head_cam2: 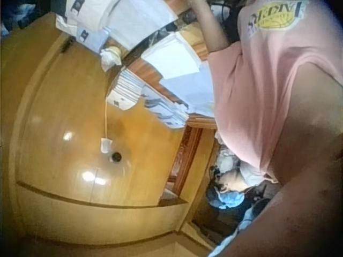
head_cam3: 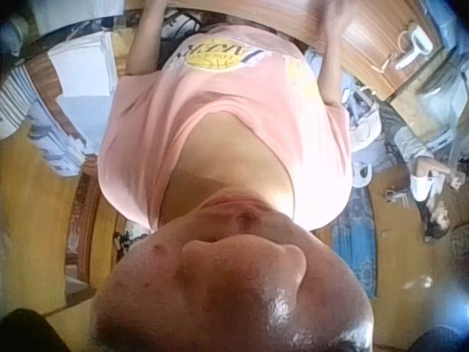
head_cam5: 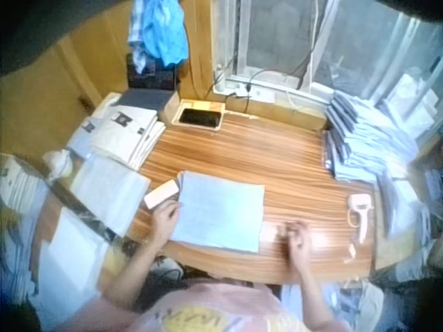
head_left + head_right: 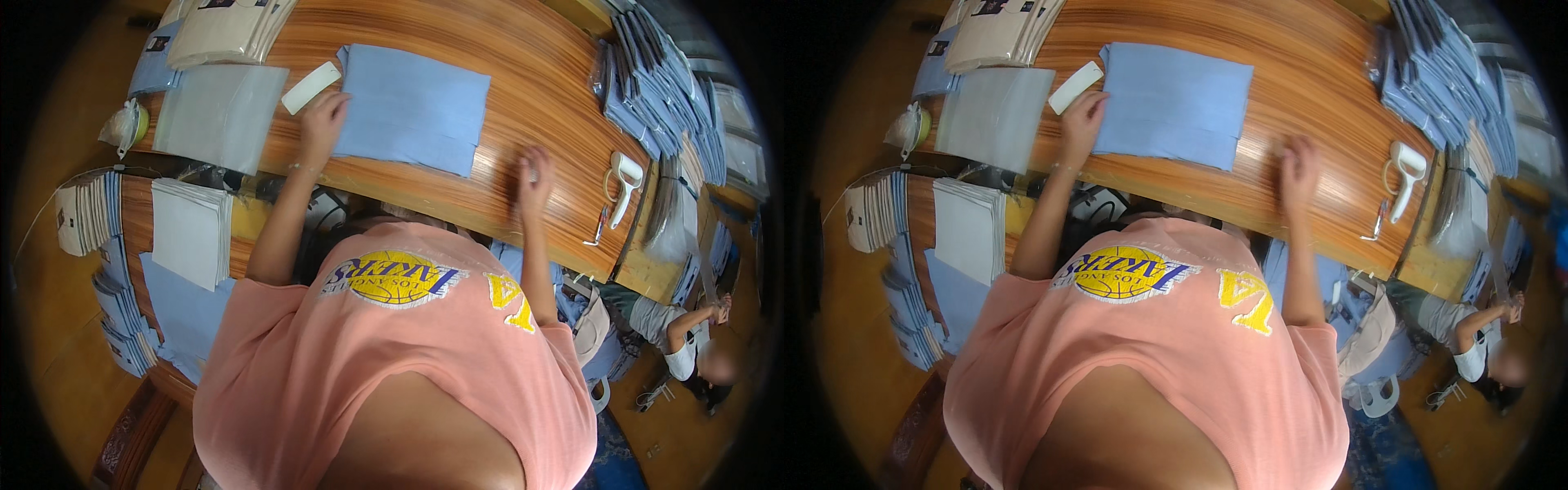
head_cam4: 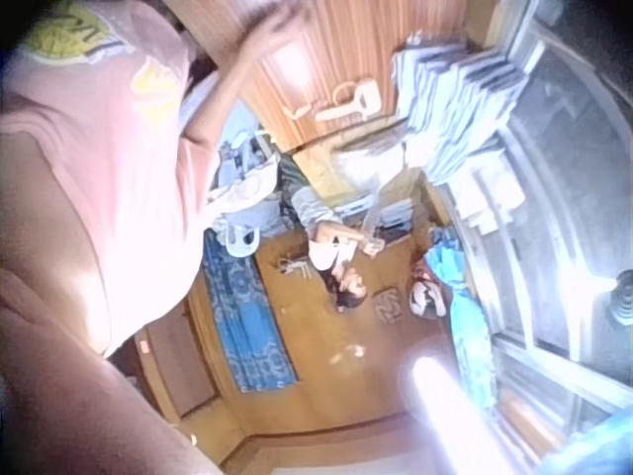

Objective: The person folds a light blue button-up shirt, attaches a tag, and slides it into a clear plastic bag. They stack the packaged shirt with others, tie the stack with a white string, and write a note in a book.

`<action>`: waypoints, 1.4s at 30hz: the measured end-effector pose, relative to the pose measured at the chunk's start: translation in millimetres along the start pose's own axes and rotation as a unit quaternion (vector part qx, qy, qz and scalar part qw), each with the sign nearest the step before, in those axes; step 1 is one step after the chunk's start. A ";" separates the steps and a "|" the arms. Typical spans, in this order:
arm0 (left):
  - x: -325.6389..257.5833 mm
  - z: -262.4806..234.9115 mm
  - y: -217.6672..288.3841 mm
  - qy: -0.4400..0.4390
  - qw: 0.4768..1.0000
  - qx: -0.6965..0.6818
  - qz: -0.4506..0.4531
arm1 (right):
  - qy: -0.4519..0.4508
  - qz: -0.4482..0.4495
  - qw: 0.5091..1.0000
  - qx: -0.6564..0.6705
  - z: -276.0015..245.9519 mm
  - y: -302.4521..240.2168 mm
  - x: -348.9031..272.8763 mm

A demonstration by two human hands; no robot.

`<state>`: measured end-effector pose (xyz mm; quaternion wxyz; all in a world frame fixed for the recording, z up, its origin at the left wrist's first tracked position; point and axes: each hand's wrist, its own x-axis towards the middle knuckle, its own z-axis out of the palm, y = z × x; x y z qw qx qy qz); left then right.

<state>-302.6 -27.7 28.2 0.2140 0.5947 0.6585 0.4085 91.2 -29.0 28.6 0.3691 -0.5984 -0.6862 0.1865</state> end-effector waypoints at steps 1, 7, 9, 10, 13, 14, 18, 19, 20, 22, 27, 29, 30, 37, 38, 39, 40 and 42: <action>4.2 8.7 9.1 0.012 0.996 0.055 0.075 | 0.039 0.020 0.999 -0.029 -12.1 31.4 -3.9; 9.9 26.8 4.6 -0.016 0.996 0.075 0.046 | 0.093 0.060 0.988 -0.106 -57.3 58.5 -7.7; 9.2 28.9 4.4 -0.016 0.993 0.092 0.068 | 0.057 0.062 0.993 -0.088 -48.3 49.5 -8.4; 10.4 29.2 3.9 -0.015 0.991 0.102 0.080 | 0.048 0.054 0.994 -0.077 -38.8 41.3 -6.2; 14.2 28.4 3.5 -0.041 0.987 0.133 0.081 | 0.021 -0.007 0.998 -0.051 -8.2 -3.2 5.1; 14.9 28.3 6.0 -0.044 0.986 0.138 0.080 | 0.012 -0.033 0.999 -0.039 4.2 -19.7 9.6; 14.9 26.6 12.9 -0.041 0.988 0.134 0.062 | -0.144 -0.161 0.976 0.015 55.1 -75.2 18.9; 15.2 26.0 13.1 -0.036 0.990 0.127 0.054 | -0.164 -0.162 0.973 0.008 62.1 -80.1 18.8; 15.9 26.4 13.6 -0.040 0.989 0.131 0.047 | -0.185 -0.162 0.969 0.002 67.9 -83.5 18.3; 16.0 26.8 13.0 -0.046 0.989 0.140 0.030 | -0.206 -0.163 0.965 -0.011 72.6 -85.3 17.1; 17.4 25.1 13.4 -0.054 0.991 0.119 -0.031 | -0.215 -0.160 0.963 -0.018 73.1 -83.5 16.1; 17.1 24.6 9.1 -0.054 0.994 0.082 -0.057 | -0.215 -0.164 0.963 -0.021 73.0 -83.4 16.5; 18.6 25.1 4.4 -0.048 0.995 0.036 -0.077 | -0.214 -0.166 0.962 -0.022 73.1 -83.2 17.2; 9.9 -66.7 19.0 -0.461 0.883 -0.043 -0.076 | -0.217 -0.169 0.961 -0.024 73.4 -77.6 16.1; 6.9 -63.5 21.3 -0.454 0.887 -0.027 -0.081 | -0.218 -0.168 0.961 -0.025 73.2 -76.4 15.6; 6.9 -57.8 26.0 -0.446 0.891 -0.008 -0.087 | -0.218 -0.169 0.961 -0.024 74.4 -76.4 16.8; 8.2 -55.2 30.7 -0.434 0.896 0.014 -0.093 | -0.222 -0.172 0.959 -0.022 75.5 -78.1 18.6; 15.3 -22.9 9.9 -0.271 0.956 -0.015 -0.107 | -0.229 -0.172 0.958 -0.025 74.4 -78.2 20.0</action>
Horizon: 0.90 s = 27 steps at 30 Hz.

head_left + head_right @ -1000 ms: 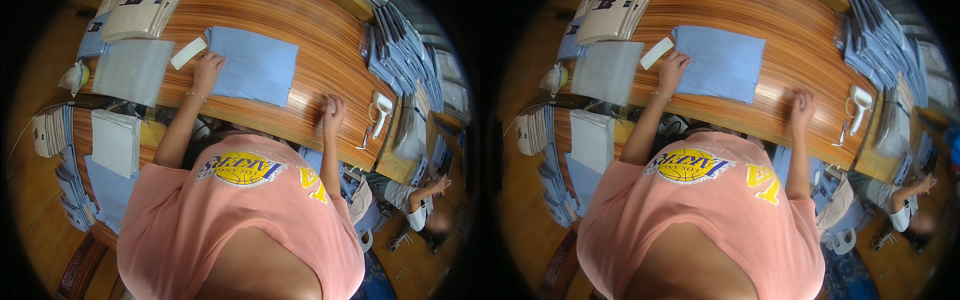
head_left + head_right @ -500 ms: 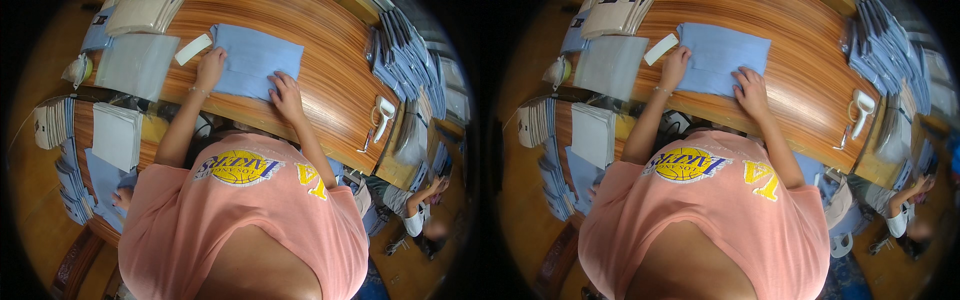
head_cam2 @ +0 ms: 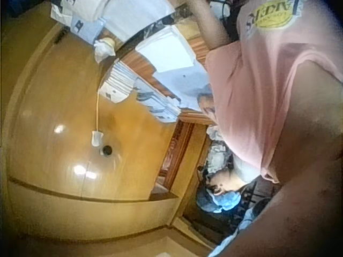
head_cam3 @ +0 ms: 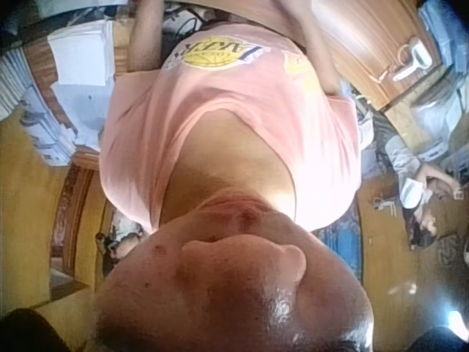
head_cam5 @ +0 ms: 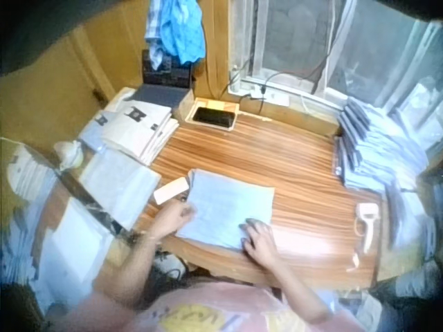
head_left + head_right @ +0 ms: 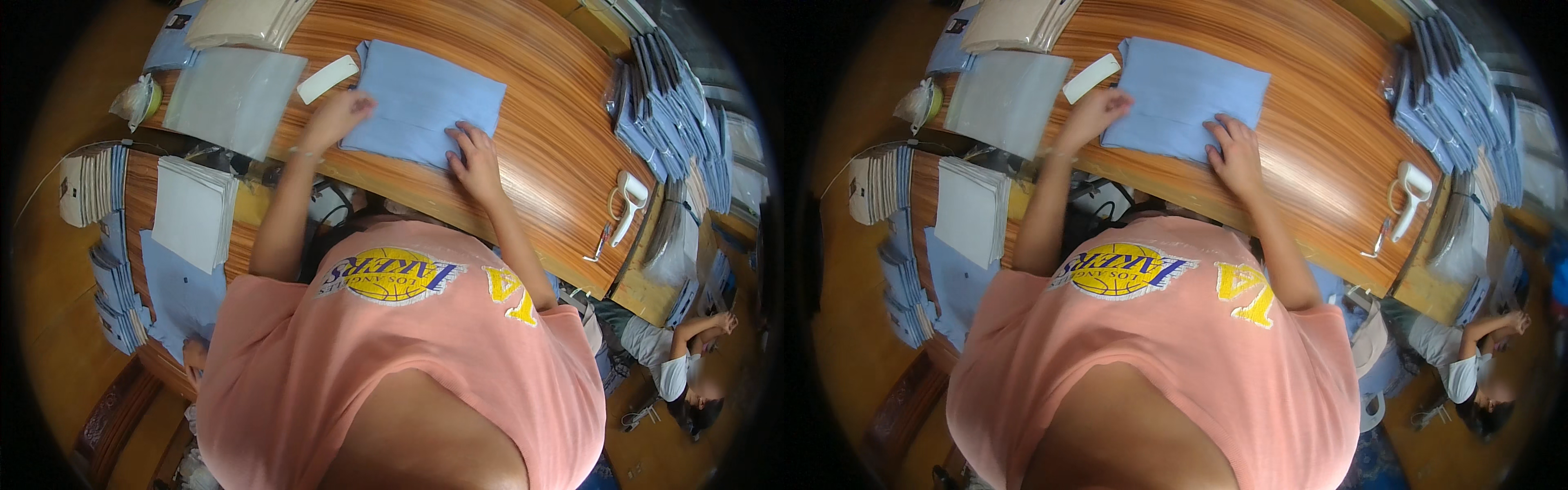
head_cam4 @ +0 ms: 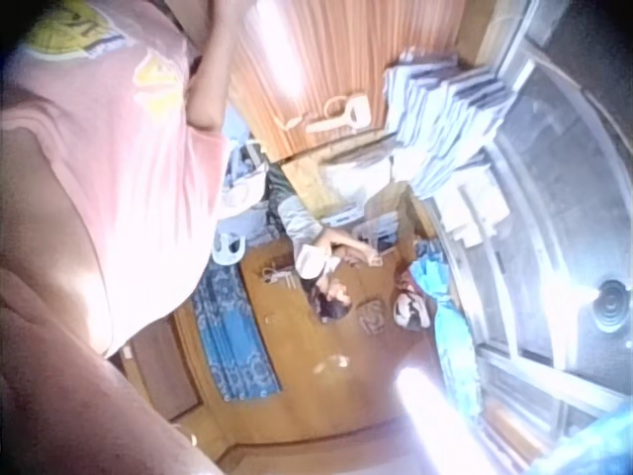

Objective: The person folds a light blue button-up shirt, attaches a tag, and slides it into a clear plastic bag. They stack the packaged shirt with others, tie the stack with a white string, and write a note in a book.

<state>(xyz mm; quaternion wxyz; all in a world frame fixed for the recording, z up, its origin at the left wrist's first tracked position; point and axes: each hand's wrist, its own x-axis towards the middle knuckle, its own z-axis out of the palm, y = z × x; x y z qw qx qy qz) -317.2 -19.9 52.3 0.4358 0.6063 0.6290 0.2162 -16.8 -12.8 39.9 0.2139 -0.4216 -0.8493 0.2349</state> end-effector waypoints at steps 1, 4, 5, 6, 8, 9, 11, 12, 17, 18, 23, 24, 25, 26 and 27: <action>10.8 13.7 4.7 0.093 0.995 0.022 0.030 | -0.003 -0.005 1.000 -0.002 -1.3 0.5 1.2; 23.4 31.4 7.2 0.202 0.976 0.059 0.062 | -0.011 -0.009 1.000 0.005 -2.1 0.8 1.6; 25.6 34.0 6.5 0.210 0.973 0.067 0.063 | -0.010 -0.009 1.000 0.006 -2.8 1.2 1.4; 27.8 35.7 5.6 0.209 0.973 0.073 0.066 | -0.009 -0.007 1.000 0.007 -2.7 1.5 0.7; 30.6 38.2 3.7 0.208 0.972 0.083 0.071 | -0.009 -0.006 1.000 0.006 -2.1 1.5 -0.4; 31.4 39.1 3.3 0.214 0.968 0.098 0.083 | -0.008 -0.007 1.000 0.004 -2.5 1.6 -0.1; 32.1 40.6 2.5 0.225 0.960 0.128 0.107 | -0.009 -0.007 1.000 0.003 -2.9 2.1 0.2; 32.7 40.8 3.7 0.222 0.961 0.135 0.096 | -0.009 -0.006 1.000 0.006 -2.3 2.6 -0.1; 34.7 40.6 4.4 0.207 0.962 0.165 0.063 | -0.008 -0.004 1.000 0.012 -2.3 1.2 -0.2; 34.5 40.5 4.3 0.208 0.965 0.149 0.059 | -0.008 -0.003 1.000 0.014 -2.5 1.1 -0.3; 32.1 34.6 -13.8 0.214 0.972 0.081 0.058 | -0.009 -0.008 1.000 0.018 -0.7 0.1 0.3; 28.5 29.6 -11.1 0.197 0.978 0.054 0.038 | -0.007 -0.004 1.000 0.014 -0.7 1.5 -0.6; 20.3 19.4 -1.5 0.179 0.983 0.027 0.021 | -0.004 0.001 1.000 0.010 -1.9 3.3 -1.2; 8.3 7.9 4.9 0.164 0.986 0.001 0.000 | -0.001 -0.002 1.000 0.008 -3.3 3.5 -1.3; -6.9 -9.7 -0.4 0.006 0.999 0.039 -0.036 | 0.001 -0.006 1.000 0.007 -4.1 2.7 -1.2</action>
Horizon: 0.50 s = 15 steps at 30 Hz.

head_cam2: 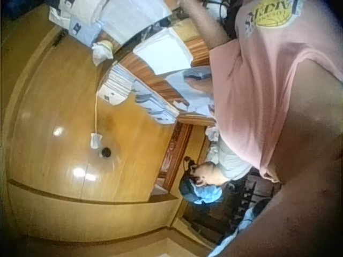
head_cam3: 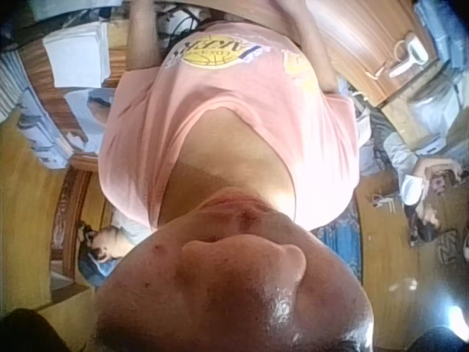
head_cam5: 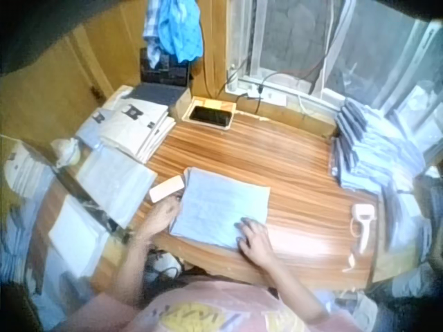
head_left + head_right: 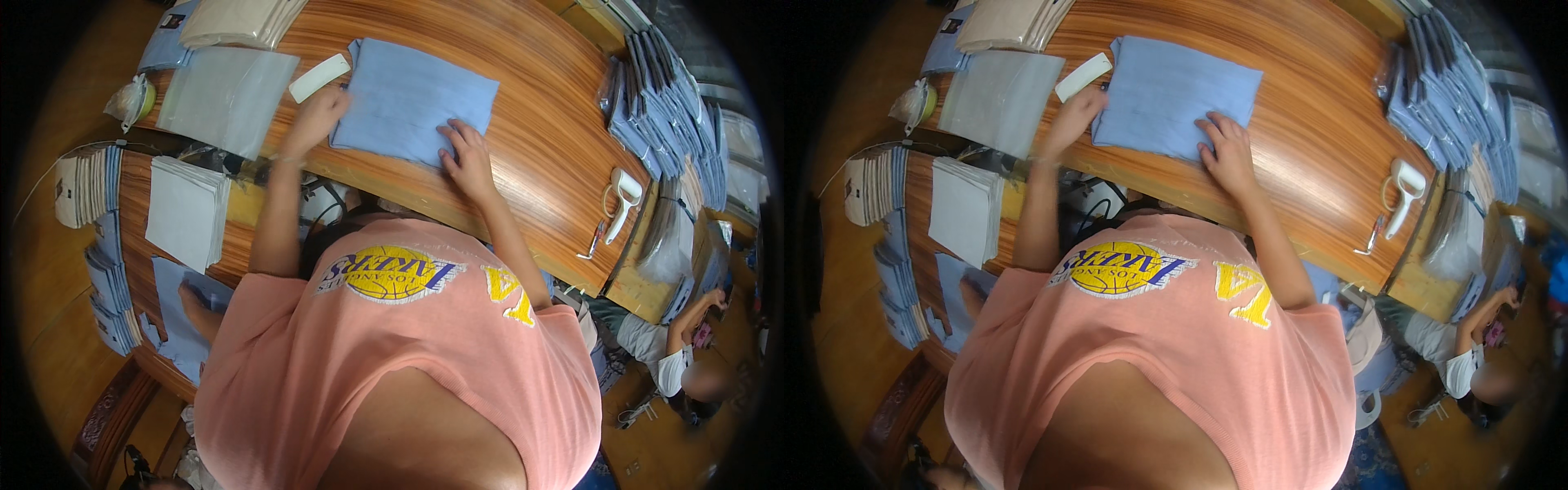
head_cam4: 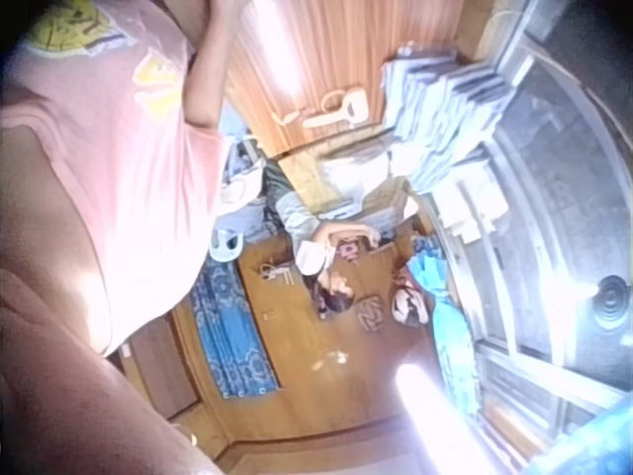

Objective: The person folds a light blue button-up shirt, attaches a tag, and slides it into a clear plastic bag. They stack the packaged shirt with others, tie the stack with a white string, and write a note in a book.

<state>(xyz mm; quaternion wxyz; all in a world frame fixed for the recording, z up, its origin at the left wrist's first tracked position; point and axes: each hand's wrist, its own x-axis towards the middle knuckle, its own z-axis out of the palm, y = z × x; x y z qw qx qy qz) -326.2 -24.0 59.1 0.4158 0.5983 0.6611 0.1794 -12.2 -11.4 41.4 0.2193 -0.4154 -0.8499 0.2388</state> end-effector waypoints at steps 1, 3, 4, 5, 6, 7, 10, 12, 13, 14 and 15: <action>-15.7 -14.1 -9.0 -0.158 0.986 0.043 -0.031 | 0.001 -0.005 1.000 0.000 0.0 -1.3 1.0; -49.1 -15.3 -11.9 -0.190 0.982 -0.015 -0.008 | -0.019 0.003 1.000 0.017 -5.1 3.1 3.3; -63.6 -17.1 -9.2 -0.200 0.979 -0.043 0.002 | -0.029 0.003 0.999 0.027 -7.9 0.4 10.5; -68.7 -16.3 -3.4 -0.233 0.965 -0.108 -0.055 | -0.018 0.009 1.000 0.014 -10.5 -2.2 25.0; -70.1 -11.7 13.1 -0.266 0.941 -0.176 -0.109 | -0.010 0.018 1.000 0.000 -17.7 -10.1 46.7; -73.0 -4.3 26.9 -0.294 0.910 -0.244 -0.162 | -0.002 0.025 1.000 -0.014 -19.7 -15.0 68.2; -86.0 71.3 8.8 -0.094 0.777 -0.598 -0.174 | 0.011 -0.104 0.994 -0.009 6.6 -13.5 142.0; -84.6 97.1 22.0 0.043 0.712 -0.657 -0.245 | -0.015 -0.084 0.994 -0.063 40.4 2.5 182.7; -80.9 103.1 25.1 0.097 0.677 -0.674 -0.279 | -0.039 -0.042 0.995 -0.087 56.9 8.3 200.8; -75.4 103.2 30.0 0.117 0.666 -0.682 -0.278 | -0.062 0.000 0.992 -0.109 70.2 10.9 215.3; -70.2 100.5 34.5 0.139 0.653 -0.691 -0.277 | -0.095 0.030 0.993 -0.067 79.5 9.5 225.9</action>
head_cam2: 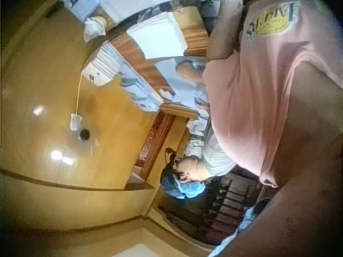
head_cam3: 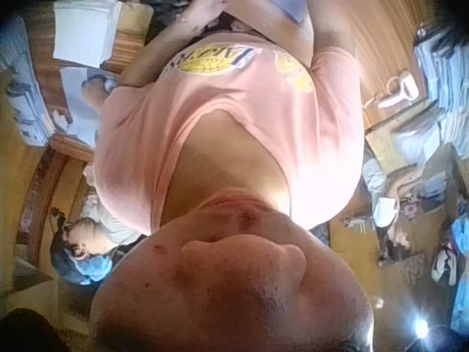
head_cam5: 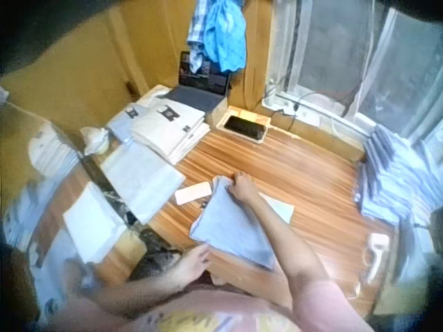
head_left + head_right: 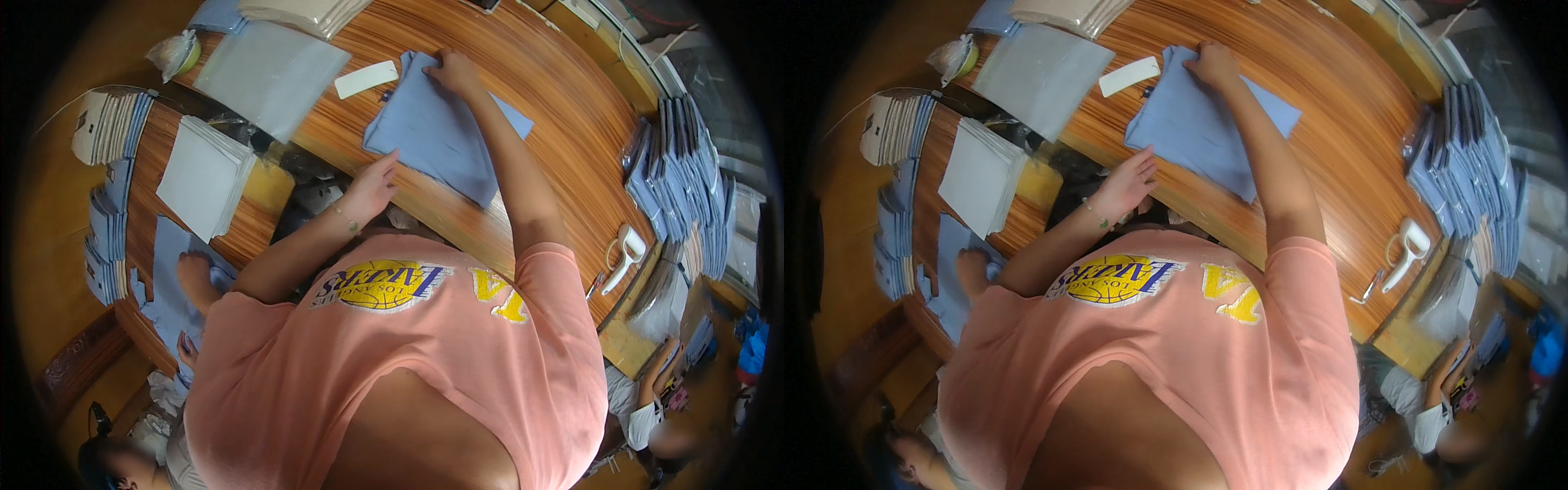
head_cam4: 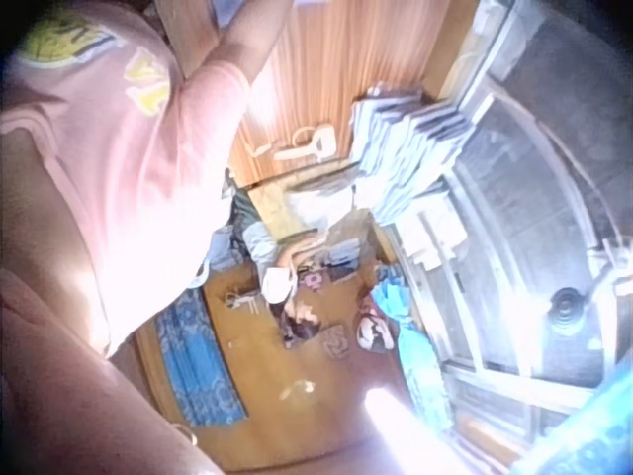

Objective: The person folds a light blue button-up shirt, attaches a tag, and slides it into a clear plastic bag. They stack the packaged shirt with others, tie the stack with a white string, and write a note in a book.

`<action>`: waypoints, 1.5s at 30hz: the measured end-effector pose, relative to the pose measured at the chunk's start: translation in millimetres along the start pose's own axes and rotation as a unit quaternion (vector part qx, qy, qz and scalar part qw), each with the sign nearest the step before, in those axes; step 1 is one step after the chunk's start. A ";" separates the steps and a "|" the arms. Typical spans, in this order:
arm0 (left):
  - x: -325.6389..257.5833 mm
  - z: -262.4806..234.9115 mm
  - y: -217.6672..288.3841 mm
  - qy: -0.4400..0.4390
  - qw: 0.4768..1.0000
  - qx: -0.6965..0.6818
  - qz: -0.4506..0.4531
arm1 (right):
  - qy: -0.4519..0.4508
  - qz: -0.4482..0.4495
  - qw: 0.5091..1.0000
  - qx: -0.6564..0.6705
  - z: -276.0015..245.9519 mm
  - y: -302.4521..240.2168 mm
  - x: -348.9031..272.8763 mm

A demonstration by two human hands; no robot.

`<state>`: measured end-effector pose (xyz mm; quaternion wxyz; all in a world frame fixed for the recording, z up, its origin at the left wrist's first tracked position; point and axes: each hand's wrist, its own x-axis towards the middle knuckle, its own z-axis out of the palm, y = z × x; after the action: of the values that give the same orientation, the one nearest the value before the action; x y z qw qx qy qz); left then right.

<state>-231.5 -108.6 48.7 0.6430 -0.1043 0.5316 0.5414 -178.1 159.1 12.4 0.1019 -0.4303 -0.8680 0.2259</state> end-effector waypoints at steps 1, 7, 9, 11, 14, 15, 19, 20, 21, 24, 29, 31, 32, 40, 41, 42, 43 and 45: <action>0.9 5.9 3.6 0.010 1.000 -0.020 0.010 | -0.035 0.026 0.998 0.041 3.5 -1.8 8.6; 29.4 22.3 16.5 0.143 0.990 -0.002 0.000 | -0.147 0.042 0.967 0.204 3.0 19.4 33.3; 30.4 19.4 22.3 0.080 0.984 0.056 0.146 | -0.121 0.035 0.948 0.293 -41.4 7.9 12.9; 27.5 35.6 44.4 0.013 0.946 0.171 0.276 | -0.052 0.055 0.921 0.382 -108.5 10.8 -23.3; 8.7 86.0 89.2 -0.158 0.813 0.287 0.482 | 0.093 -0.007 0.925 0.368 -198.2 62.1 -73.7; -3.5 98.9 106.3 -0.206 0.769 0.327 0.509 | 0.106 -0.020 0.925 0.364 -225.0 72.2 -92.3; -34.1 123.8 133.4 -0.281 0.665 0.453 0.523 | 0.172 0.009 0.935 0.311 -270.4 45.0 -192.8; -36.3 123.7 134.6 -0.279 0.633 0.507 0.515 | 0.148 0.034 0.945 0.291 -269.1 38.1 -220.7; -35.6 118.8 125.3 -0.304 0.643 0.519 0.475 | 0.122 0.061 0.953 0.272 -260.2 33.8 -245.7; -13.2 77.4 82.6 -0.405 0.602 0.553 0.411 | 0.061 0.070 0.916 0.389 -172.7 37.2 -308.9; 24.8 -0.3 26.7 -0.459 0.462 0.680 0.337 | 0.055 0.126 0.951 0.276 -33.8 29.6 -377.8; 19.4 -1.0 35.4 -0.443 0.590 0.667 0.106 | 0.051 0.069 0.983 0.163 -28.5 23.0 -385.7; 15.0 1.0 42.9 -0.421 0.641 0.642 -0.014 | 0.099 0.103 0.973 0.183 -31.6 21.2 -388.3; 48.9 -2.2 21.4 -0.234 0.726 0.626 0.162 | 0.178 0.335 0.787 0.486 -9.2 51.8 -376.8; 53.5 -5.4 17.6 -0.234 0.707 0.642 0.185 | 0.170 0.337 0.782 0.496 -2.6 51.7 -376.7; 54.5 -3.7 16.6 -0.232 0.687 0.657 0.208 | 0.162 0.337 0.777 0.507 -1.7 50.0 -372.5; 54.7 -2.9 16.4 -0.229 0.689 0.651 0.222 | 0.116 0.372 0.763 0.515 -7.9 48.0 -370.6; 51.3 -2.0 16.0 -0.222 0.694 0.638 0.249 | 0.098 0.378 0.757 0.525 -8.7 50.6 -370.2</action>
<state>-253.3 -73.8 14.1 0.4958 0.5904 0.5979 0.2194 86.0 -105.1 2.3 0.3028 -0.6223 -0.3655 0.6225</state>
